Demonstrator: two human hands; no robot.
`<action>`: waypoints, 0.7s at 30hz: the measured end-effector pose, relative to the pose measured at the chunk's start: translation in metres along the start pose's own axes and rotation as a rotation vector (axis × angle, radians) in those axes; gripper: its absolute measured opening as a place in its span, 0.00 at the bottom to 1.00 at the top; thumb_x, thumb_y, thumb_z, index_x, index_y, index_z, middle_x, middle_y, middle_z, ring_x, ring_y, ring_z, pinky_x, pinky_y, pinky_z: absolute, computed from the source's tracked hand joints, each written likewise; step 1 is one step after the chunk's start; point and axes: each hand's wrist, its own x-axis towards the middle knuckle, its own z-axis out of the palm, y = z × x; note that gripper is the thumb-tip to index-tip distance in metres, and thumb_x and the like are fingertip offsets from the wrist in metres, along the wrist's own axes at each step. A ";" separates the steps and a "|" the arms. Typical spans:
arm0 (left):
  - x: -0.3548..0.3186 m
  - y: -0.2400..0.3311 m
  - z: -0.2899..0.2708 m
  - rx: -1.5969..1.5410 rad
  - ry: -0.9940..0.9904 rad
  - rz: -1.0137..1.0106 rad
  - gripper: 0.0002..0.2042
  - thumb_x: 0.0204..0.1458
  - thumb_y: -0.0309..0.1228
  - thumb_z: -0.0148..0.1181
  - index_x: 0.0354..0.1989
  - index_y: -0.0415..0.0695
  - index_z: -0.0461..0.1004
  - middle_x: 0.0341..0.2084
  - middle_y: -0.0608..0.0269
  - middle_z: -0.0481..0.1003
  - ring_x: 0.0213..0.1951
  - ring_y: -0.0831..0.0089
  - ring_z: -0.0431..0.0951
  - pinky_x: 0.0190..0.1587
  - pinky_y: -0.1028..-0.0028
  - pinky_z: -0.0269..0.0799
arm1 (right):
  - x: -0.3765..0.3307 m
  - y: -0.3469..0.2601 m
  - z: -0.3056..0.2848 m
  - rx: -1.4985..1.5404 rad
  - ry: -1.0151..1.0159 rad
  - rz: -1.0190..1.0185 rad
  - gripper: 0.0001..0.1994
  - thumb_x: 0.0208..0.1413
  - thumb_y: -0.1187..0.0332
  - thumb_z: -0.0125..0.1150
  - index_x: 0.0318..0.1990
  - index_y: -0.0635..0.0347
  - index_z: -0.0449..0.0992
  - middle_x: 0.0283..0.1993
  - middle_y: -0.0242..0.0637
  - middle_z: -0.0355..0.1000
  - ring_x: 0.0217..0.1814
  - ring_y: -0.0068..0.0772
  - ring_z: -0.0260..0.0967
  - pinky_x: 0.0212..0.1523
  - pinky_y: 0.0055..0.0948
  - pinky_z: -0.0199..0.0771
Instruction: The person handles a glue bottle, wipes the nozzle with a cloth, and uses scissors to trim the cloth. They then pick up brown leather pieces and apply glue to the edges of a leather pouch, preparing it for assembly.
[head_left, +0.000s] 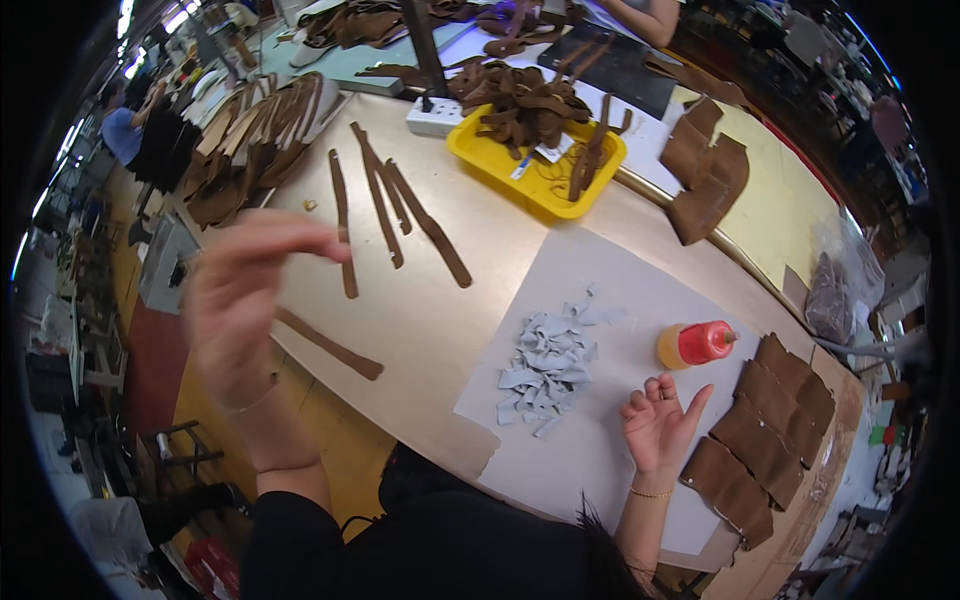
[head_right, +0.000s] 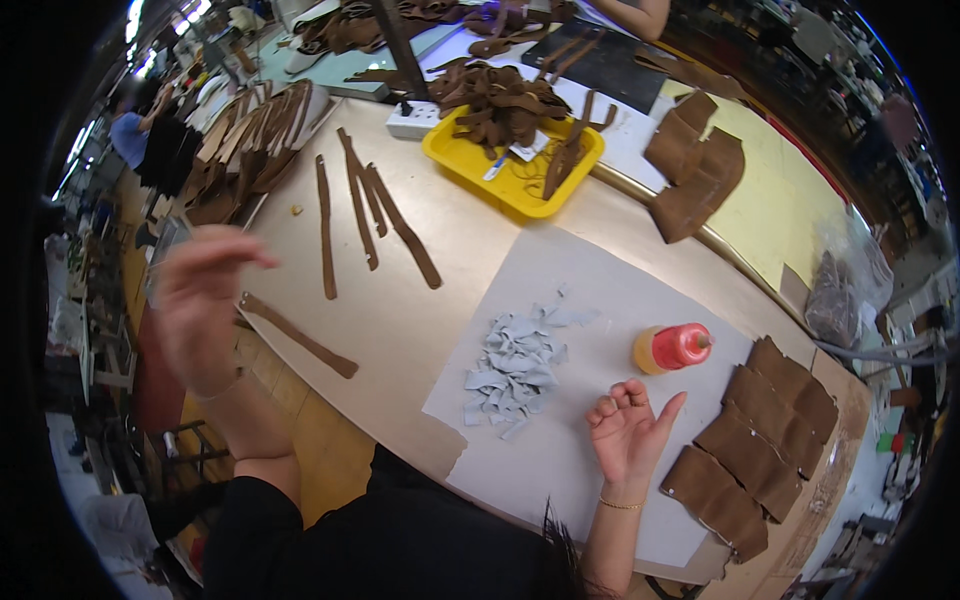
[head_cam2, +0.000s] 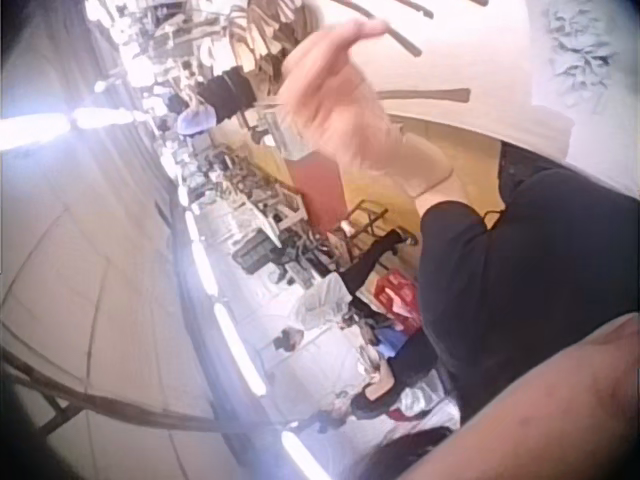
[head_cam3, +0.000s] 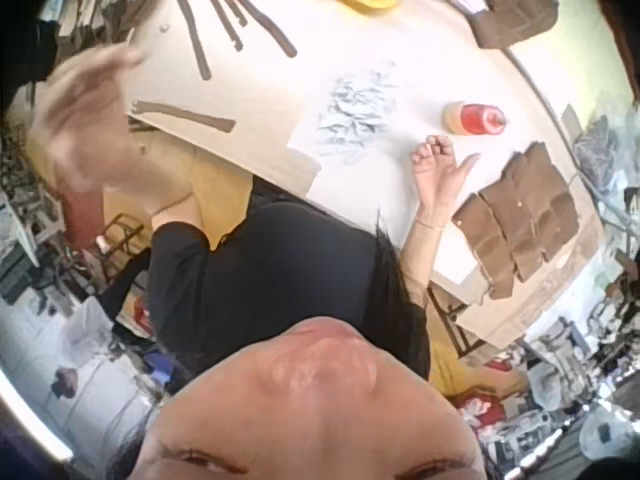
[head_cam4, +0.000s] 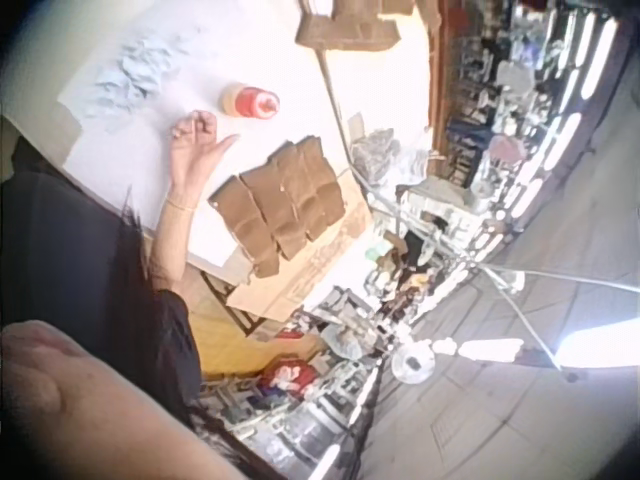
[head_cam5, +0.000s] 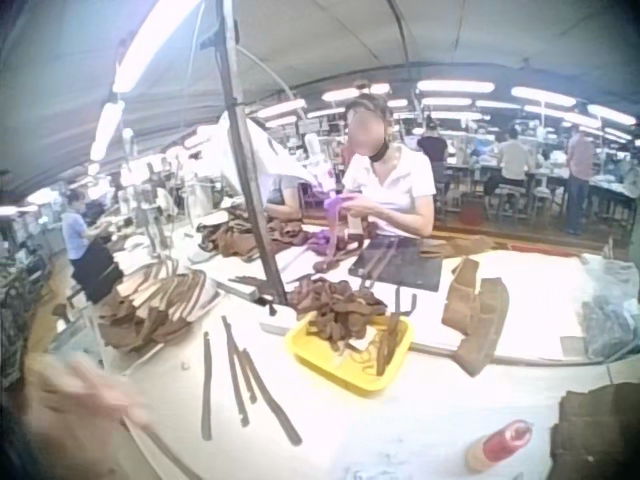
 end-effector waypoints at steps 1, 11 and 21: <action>-0.004 -0.009 0.009 0.017 -0.001 -0.213 0.20 0.52 0.37 0.58 0.51 0.39 0.72 0.44 0.50 0.74 0.43 0.66 0.75 0.49 0.67 0.69 | 0.005 0.001 0.000 0.036 -0.013 -0.022 0.29 0.61 0.38 0.44 0.38 0.58 0.74 0.34 0.35 0.71 0.32 0.30 0.66 0.38 0.32 0.65; -0.065 -0.077 0.064 0.189 -0.741 -0.589 0.12 0.59 0.26 0.48 0.50 0.39 0.72 0.45 0.51 0.74 0.49 0.60 0.74 0.52 0.68 0.68 | 0.032 0.003 0.016 0.328 -0.197 -0.045 0.26 0.58 0.38 0.49 0.40 0.55 0.71 0.34 0.28 0.67 0.33 0.24 0.61 0.40 0.28 0.59; -0.050 -0.171 0.034 0.925 -0.270 -0.320 0.17 0.52 0.18 0.53 0.51 0.39 0.71 0.53 0.49 0.67 0.53 0.50 0.69 0.54 0.61 0.66 | 0.053 -0.003 0.020 0.546 -0.195 -0.061 0.35 0.51 0.29 0.46 0.39 0.57 0.72 0.30 0.30 0.68 0.30 0.26 0.62 0.36 0.29 0.61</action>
